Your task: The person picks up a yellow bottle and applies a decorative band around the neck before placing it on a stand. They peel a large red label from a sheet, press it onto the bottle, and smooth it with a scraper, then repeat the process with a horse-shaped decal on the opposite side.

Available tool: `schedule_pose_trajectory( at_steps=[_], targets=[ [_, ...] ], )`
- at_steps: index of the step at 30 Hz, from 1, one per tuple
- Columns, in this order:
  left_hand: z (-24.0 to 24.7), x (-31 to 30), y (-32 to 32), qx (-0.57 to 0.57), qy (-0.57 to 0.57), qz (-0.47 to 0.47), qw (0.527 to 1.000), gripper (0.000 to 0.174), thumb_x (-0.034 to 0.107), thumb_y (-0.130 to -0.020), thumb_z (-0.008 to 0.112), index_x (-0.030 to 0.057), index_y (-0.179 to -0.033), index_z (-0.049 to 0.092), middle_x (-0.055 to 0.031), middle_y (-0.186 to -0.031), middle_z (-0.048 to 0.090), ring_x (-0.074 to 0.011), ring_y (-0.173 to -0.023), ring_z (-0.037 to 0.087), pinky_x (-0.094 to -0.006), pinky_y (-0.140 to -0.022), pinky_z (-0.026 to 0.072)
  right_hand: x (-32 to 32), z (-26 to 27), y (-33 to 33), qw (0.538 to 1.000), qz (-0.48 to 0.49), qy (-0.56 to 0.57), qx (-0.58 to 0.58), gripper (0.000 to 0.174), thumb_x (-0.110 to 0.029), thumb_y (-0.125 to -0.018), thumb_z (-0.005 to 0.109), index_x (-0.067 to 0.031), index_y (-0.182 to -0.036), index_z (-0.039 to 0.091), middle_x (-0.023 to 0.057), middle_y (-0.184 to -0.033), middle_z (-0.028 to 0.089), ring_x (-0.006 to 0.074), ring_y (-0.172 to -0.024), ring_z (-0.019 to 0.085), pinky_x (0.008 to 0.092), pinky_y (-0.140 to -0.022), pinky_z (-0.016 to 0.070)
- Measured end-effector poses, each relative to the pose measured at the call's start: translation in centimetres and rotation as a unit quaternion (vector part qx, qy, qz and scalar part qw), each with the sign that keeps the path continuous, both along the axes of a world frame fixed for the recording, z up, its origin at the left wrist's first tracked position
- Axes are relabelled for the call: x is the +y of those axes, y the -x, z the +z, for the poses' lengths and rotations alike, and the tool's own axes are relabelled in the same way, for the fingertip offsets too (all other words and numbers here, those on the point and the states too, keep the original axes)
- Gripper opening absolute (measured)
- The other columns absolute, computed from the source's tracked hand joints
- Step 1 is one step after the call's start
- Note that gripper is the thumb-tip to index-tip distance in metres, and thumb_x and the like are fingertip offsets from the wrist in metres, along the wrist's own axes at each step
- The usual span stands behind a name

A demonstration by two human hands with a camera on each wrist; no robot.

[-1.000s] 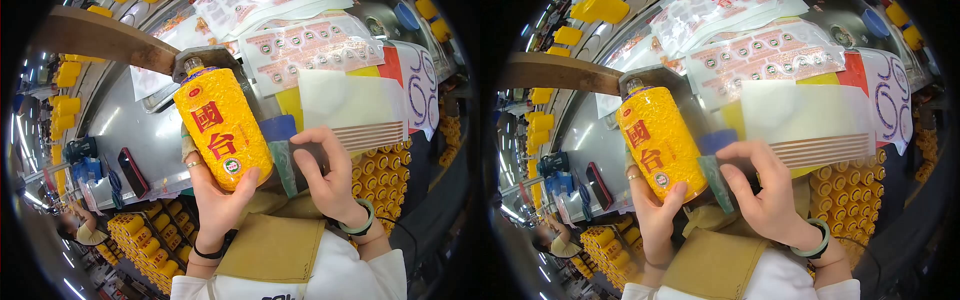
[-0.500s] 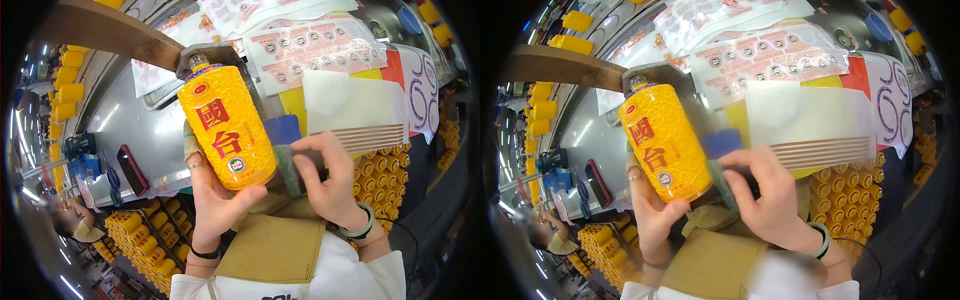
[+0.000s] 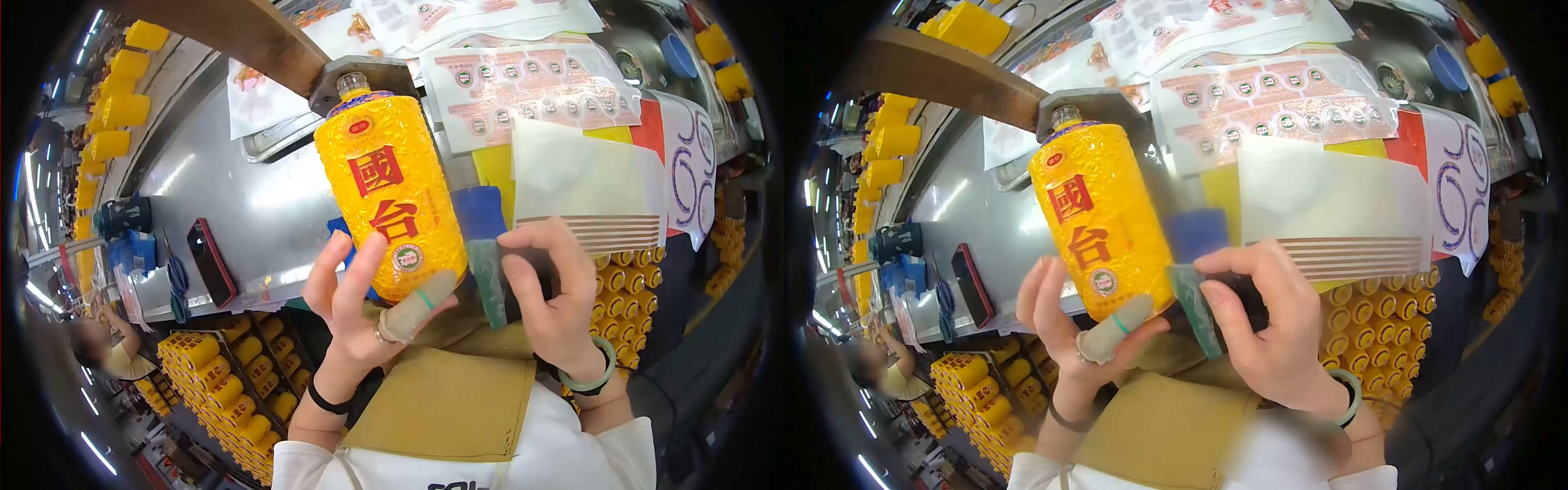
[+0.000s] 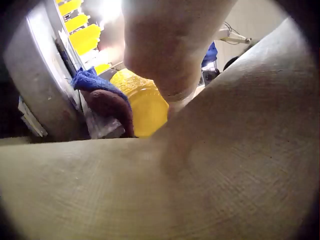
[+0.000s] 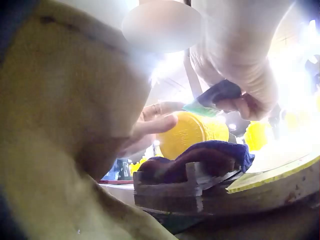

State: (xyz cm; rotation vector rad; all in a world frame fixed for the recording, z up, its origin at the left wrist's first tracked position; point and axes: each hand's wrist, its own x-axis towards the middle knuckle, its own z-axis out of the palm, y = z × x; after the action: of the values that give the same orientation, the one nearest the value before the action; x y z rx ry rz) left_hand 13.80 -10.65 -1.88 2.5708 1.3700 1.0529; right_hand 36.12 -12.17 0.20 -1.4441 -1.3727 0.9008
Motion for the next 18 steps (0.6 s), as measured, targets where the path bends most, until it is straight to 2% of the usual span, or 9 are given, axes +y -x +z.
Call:
schedule_pose_trajectory(
  at_steps=[2,7,10,13,16,18],
  targets=[
    [-0.4,0.0,0.2,0.036,-0.098,0.002,0.995,0.033,0.027,-0.080,0.086,0.0342,-0.111,0.078,-0.0084,-0.136,0.061,-0.0342,-0.132,0.046,-0.0436,-0.106,0.0484,-0.2,-0.1,0.1,1.000,0.006,0.001,0.009,0.014,0.000,-0.092,0.068,-0.0004,-0.107,0.069,0.0095,-0.087,0.061,0.0189,-0.073,0.061,0.0293,-0.067,0.0486],
    [-0.8,0.0,1.3,0.016,-0.102,-0.009,0.995,0.031,0.025,-0.079,0.085,0.0317,-0.108,0.078,-0.0070,-0.134,0.062,-0.0323,-0.131,0.047,-0.0426,-0.105,0.0498,-0.3,0.2,0.2,1.000,0.012,0.014,0.018,0.015,0.000,-0.092,0.068,0.0001,-0.108,0.069,0.0099,-0.088,0.062,0.0192,-0.073,0.060,0.0289,-0.068,0.0480],
    [-0.8,-0.6,1.9,0.002,-0.102,-0.009,0.995,0.028,0.024,-0.079,0.085,0.0292,-0.106,0.078,-0.0059,-0.134,0.062,-0.0319,-0.130,0.048,-0.0421,-0.102,0.0512,-0.2,0.1,0.3,0.999,0.000,-0.009,0.035,0.015,0.000,-0.092,0.067,0.0002,-0.107,0.069,0.0100,-0.088,0.062,0.0199,-0.073,0.060,0.0291,-0.068,0.0482],
    [-0.5,-1.2,2.1,0.019,-0.073,0.001,0.997,0.031,0.019,-0.077,0.087,0.0283,-0.105,0.077,-0.0048,-0.133,0.062,-0.0315,-0.128,0.050,-0.0410,-0.100,0.0524,0.7,0.9,0.2,0.997,0.041,-0.064,-0.002,0.021,0.003,-0.090,0.069,-0.0001,-0.111,0.069,0.0115,-0.094,0.066,0.0216,-0.075,0.062,0.0296,-0.070,0.0488],
    [-0.8,-1.2,2.1,-0.002,-0.066,0.014,0.998,0.038,0.014,-0.075,0.090,0.0274,-0.107,0.075,-0.0045,-0.132,0.062,-0.0309,-0.127,0.051,-0.0390,-0.099,0.0525,1.7,1.6,0.4,0.994,0.046,-0.094,-0.007,0.029,0.004,-0.085,0.074,-0.0019,-0.113,0.071,0.0110,-0.097,0.069,0.0243,-0.079,0.065,0.0326,-0.071,0.0500],
    [-0.9,-1.3,2.1,-0.029,-0.055,0.020,0.998,0.041,0.014,-0.074,0.092,0.0255,-0.108,0.074,-0.0047,-0.133,0.061,-0.0307,-0.127,0.052,-0.0381,-0.097,0.0525,2.7,2.2,0.0,0.981,0.116,-0.132,-0.080,0.034,0.002,-0.079,0.080,-0.0046,-0.112,0.073,0.0068,-0.095,0.072,0.0250,-0.084,0.066,0.0349,-0.074,0.0502]
  ],
)
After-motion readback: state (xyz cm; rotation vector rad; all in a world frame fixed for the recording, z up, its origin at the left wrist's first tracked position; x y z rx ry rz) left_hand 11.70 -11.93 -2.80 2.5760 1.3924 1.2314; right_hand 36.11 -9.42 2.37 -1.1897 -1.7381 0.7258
